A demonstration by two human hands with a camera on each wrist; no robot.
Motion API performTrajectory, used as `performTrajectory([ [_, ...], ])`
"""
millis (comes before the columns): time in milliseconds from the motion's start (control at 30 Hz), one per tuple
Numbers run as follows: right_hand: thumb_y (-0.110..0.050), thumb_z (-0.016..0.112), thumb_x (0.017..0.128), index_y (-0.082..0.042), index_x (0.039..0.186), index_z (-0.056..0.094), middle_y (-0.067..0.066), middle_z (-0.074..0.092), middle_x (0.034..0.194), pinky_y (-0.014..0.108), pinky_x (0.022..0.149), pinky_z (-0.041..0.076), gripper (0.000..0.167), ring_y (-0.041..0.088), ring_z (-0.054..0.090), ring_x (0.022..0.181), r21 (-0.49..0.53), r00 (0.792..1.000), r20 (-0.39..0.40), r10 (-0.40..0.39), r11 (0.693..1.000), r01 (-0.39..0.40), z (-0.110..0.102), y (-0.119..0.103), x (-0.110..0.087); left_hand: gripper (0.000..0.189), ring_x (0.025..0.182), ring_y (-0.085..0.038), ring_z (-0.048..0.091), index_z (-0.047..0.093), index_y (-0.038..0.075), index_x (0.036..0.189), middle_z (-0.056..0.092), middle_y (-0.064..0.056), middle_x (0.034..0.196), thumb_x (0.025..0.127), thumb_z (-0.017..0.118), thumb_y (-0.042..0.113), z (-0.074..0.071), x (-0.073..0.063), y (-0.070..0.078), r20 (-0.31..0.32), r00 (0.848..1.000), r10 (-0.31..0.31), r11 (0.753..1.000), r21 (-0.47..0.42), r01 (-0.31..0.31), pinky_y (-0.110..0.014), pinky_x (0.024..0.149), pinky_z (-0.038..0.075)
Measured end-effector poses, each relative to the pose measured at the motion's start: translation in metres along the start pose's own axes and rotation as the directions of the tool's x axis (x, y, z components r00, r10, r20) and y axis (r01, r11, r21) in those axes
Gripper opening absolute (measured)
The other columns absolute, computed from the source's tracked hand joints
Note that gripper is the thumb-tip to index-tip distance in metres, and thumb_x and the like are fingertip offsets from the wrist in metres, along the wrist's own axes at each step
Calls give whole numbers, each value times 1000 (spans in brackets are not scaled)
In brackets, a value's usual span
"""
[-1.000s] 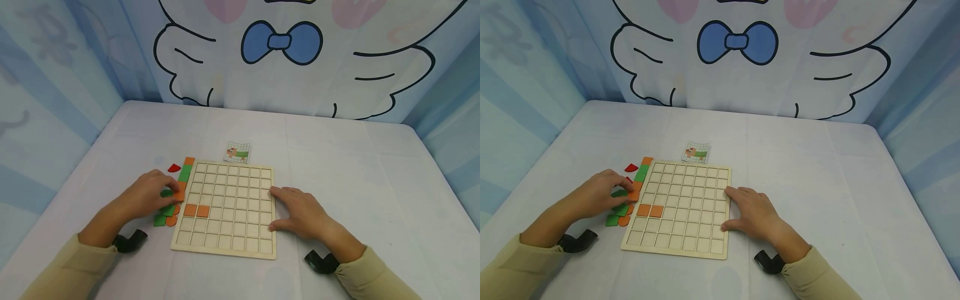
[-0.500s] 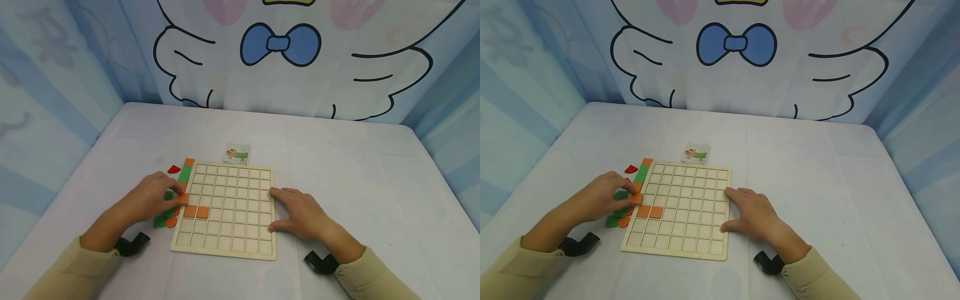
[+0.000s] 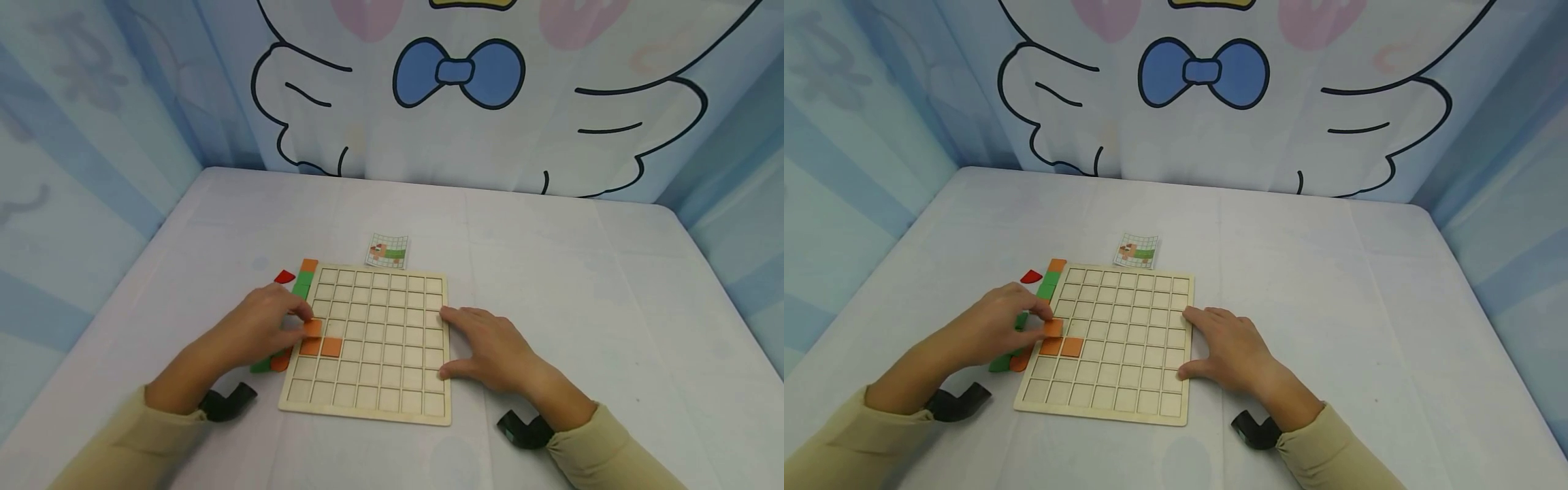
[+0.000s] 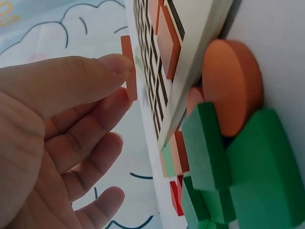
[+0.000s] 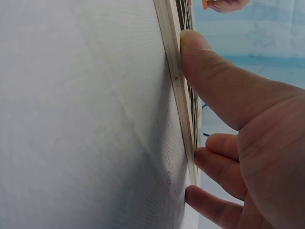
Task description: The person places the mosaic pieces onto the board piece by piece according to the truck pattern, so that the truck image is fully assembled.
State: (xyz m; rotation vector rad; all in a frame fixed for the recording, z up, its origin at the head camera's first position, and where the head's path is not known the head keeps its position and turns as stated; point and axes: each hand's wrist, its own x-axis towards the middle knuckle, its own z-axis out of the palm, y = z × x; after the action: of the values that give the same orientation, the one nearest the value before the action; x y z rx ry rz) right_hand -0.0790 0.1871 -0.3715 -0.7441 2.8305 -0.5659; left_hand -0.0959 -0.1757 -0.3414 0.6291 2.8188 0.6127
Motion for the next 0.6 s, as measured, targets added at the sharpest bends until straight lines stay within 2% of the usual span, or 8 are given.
performTrajectory([
  [467, -46, 84, 76, -5, 144, 50, 13, 56, 140, 60, 96, 42, 87, 37, 50, 129, 4, 1000, -1, -5, 1000, 5, 0, 0, 0, 12, 95, -19, 53, 76, 15, 97, 64, 9, 92, 85, 78, 16, 12, 7, 13, 38, 999, 17, 1000, 3, -17, -37, 82, 47],
  [600, -46, 84, 76, -5, 144, 50, 13, 56, 140, 60, 96, 42, 87, 37, 50, 129, 3, 1000, -3, -7, 1000, 7, 0, 0, 0, 14, 97, -19, 54, 76, 14, 99, 65, 9, 93, 85, 78, 14, 15, 8, 15, 33, 998, 45, 999, 12, -46, -37, 83, 48],
])
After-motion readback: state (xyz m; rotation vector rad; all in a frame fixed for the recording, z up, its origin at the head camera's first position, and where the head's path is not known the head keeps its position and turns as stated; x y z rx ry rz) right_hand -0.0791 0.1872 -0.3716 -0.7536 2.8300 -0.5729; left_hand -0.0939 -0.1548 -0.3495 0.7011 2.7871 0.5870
